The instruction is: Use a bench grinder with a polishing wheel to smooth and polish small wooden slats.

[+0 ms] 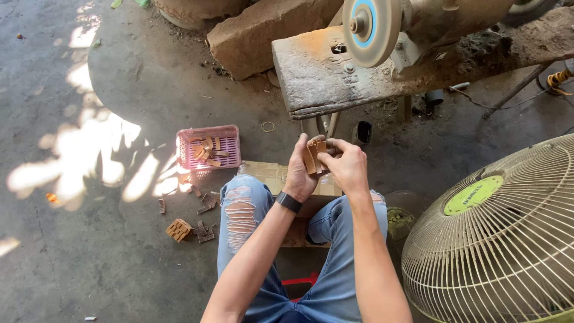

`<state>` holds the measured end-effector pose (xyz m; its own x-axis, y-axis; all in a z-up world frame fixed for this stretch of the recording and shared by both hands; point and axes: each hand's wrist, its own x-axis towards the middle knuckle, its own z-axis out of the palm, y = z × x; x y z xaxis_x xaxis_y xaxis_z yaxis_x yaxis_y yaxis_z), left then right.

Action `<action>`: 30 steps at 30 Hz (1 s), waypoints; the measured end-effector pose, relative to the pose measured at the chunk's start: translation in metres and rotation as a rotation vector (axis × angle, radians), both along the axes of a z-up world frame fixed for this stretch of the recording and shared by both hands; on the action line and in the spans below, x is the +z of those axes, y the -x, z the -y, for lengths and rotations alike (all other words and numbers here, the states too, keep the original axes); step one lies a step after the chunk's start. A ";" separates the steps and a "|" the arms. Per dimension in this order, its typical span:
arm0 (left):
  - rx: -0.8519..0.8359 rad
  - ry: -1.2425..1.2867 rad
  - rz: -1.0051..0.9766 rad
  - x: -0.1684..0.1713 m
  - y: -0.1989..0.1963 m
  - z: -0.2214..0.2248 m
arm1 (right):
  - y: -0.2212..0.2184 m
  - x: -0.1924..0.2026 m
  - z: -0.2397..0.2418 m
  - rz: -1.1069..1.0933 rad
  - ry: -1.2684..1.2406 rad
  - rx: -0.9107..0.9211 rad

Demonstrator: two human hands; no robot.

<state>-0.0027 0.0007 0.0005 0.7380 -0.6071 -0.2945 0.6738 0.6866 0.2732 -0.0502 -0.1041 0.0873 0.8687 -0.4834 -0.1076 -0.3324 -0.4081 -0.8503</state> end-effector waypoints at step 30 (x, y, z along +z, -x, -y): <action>-0.179 -0.841 0.856 -0.012 -0.115 0.124 | -0.102 -0.124 0.137 0.484 -0.737 -0.515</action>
